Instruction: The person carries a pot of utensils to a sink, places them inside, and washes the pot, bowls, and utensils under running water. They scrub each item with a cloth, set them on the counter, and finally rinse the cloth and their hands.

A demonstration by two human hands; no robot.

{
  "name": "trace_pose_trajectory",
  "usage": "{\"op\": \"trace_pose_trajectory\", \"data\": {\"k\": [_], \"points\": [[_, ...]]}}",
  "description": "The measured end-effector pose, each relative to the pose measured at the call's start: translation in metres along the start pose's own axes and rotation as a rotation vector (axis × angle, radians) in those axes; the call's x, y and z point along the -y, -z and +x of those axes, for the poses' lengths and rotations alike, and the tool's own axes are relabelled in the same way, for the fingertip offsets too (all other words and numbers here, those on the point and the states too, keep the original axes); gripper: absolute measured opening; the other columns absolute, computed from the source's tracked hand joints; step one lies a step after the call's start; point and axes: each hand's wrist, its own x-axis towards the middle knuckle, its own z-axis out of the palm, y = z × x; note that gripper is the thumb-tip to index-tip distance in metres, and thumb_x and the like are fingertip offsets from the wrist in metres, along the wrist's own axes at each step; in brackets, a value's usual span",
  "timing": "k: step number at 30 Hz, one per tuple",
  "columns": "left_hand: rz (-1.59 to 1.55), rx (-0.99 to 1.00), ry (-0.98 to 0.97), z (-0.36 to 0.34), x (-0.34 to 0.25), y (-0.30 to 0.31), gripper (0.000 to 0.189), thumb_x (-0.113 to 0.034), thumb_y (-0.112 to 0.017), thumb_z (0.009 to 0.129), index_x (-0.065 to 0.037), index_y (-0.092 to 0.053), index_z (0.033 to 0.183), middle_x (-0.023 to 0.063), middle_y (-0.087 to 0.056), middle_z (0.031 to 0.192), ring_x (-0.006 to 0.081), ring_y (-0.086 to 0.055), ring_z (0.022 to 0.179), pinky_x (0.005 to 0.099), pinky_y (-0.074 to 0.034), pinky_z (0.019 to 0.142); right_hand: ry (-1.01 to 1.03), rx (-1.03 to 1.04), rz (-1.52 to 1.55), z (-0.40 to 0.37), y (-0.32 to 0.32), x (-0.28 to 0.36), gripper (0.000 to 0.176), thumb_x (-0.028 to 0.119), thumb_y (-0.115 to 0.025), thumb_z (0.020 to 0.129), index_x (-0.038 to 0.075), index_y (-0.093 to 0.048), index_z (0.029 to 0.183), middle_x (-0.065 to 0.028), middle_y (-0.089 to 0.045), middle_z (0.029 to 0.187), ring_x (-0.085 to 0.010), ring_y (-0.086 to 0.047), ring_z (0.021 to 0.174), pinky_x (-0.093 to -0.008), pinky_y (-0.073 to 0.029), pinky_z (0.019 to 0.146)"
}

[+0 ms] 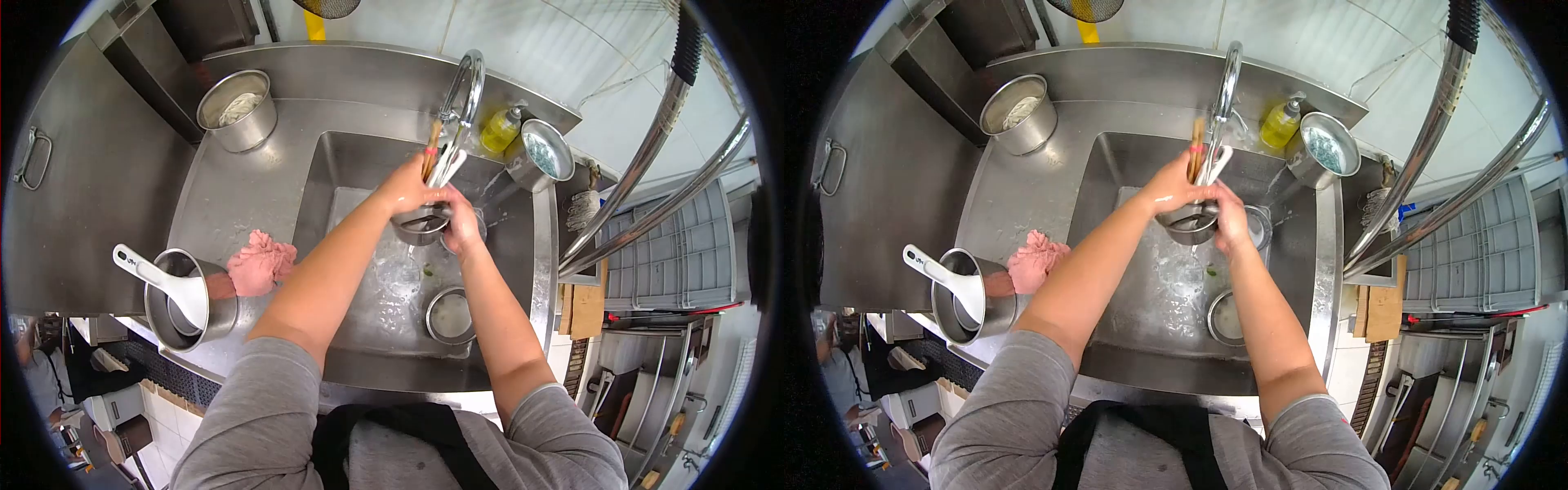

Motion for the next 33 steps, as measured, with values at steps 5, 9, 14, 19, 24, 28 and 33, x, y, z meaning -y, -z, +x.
{"op": "trace_pose_trajectory", "data": {"k": [5, 9, 14, 19, 24, 28, 33], "points": [[0.038, -0.069, -0.035, -0.004, 0.013, -0.003, 0.037, -0.029, -0.071, 0.081, 0.002, -0.06, 0.101, 0.0151, -0.062, 0.102, 0.0173, -0.06, 0.085, 0.0308, -0.047, 0.074, -0.099, -0.077, -0.097, -0.006, 0.003, 0.003, 0.041, 0.019, -0.053, 0.089, 0.004, -0.052, 0.127, -0.008, -0.058, 0.121, -0.0192, -0.055, 0.108, -0.0335, -0.044, 0.09], [-0.281, -0.105, 0.124, 0.001, 0.014, -0.005, 0.024, -0.019, -0.065, 0.086, 0.002, -0.06, 0.096, 0.0077, -0.062, 0.093, 0.0106, -0.058, 0.08, 0.0279, -0.048, 0.07, -0.129, -0.109, 0.029, -0.008, 0.015, -0.008, 0.04, 0.019, -0.053, 0.088, 0.006, -0.053, 0.126, -0.008, -0.058, 0.119, -0.0197, -0.056, 0.107, -0.033, -0.046, 0.088], [-0.328, 0.088, -0.024, 0.0, 0.01, 0.004, 0.032, -0.018, -0.06, 0.089, -0.002, -0.05, 0.116, 0.0053, -0.063, 0.1, 0.0112, -0.057, 0.089, 0.0282, -0.047, 0.081, -0.108, -0.062, 0.085, -0.02, 0.028, -0.007, 0.041, 0.019, -0.052, 0.088, 0.006, -0.052, 0.128, -0.008, -0.059, 0.117, -0.0202, -0.058, 0.104, -0.0325, -0.047, 0.087], [-0.432, 0.298, -0.086, -0.036, 0.055, 0.011, 0.093, -0.044, -0.077, 0.071, -0.003, -0.027, 0.139, 0.0122, -0.049, 0.131, 0.026, -0.045, 0.124, 0.0379, -0.03, 0.106, -0.197, -0.172, 0.056, -0.027, 0.035, 0.008, 0.045, 0.021, -0.05, 0.089, 0.006, -0.046, 0.131, -0.0087, -0.056, 0.122, -0.0237, -0.057, 0.109, -0.0379, -0.046, 0.092], [0.108, 0.02, 0.032, -0.047, 0.008, -0.025, 0.114, -0.039, -0.085, 0.058, -0.008, -0.015, 0.143, 0.0174, -0.053, 0.124, 0.0318, -0.049, 0.119, 0.0412, -0.033, 0.103, -0.101, -0.056, -0.238, -0.015, 0.018, 0.007, 0.037, 0.014, -0.051, 0.09, 0.001, -0.055, 0.124, -0.0087, -0.062, 0.111, -0.0167, -0.059, 0.098, -0.0294, -0.046, 0.085], [-0.567, -0.17, 0.123, -0.015, 0.049, -0.032, 0.038, -0.016, -0.075, 0.077, -0.004, -0.059, 0.11, 0.0046, -0.063, 0.101, 0.012, -0.058, 0.089, 0.0277, -0.047, 0.077, -0.102, 0.035, -0.475, -0.007, 0.007, 0.021, 0.037, 0.016, -0.057, 0.087, 0.001, -0.058, 0.121, -0.0072, -0.064, 0.104, -0.0115, -0.058, 0.093, -0.0241, -0.045, 0.081], [-1.192, -0.515, 0.479, -0.013, 0.044, -0.027, 0.035, -0.031, -0.067, 0.083, -0.007, -0.058, 0.107, 0.0045, -0.062, 0.098, 0.0176, -0.059, 0.09, 0.0316, -0.047, 0.076, -0.058, 0.132, -0.826, 0.004, -0.033, 0.06, 0.031, 0.017, -0.059, 0.083, 0.004, -0.066, 0.109, -0.0058, -0.063, 0.105, -0.0153, -0.055, 0.099, -0.03, -0.043, 0.084]]}}
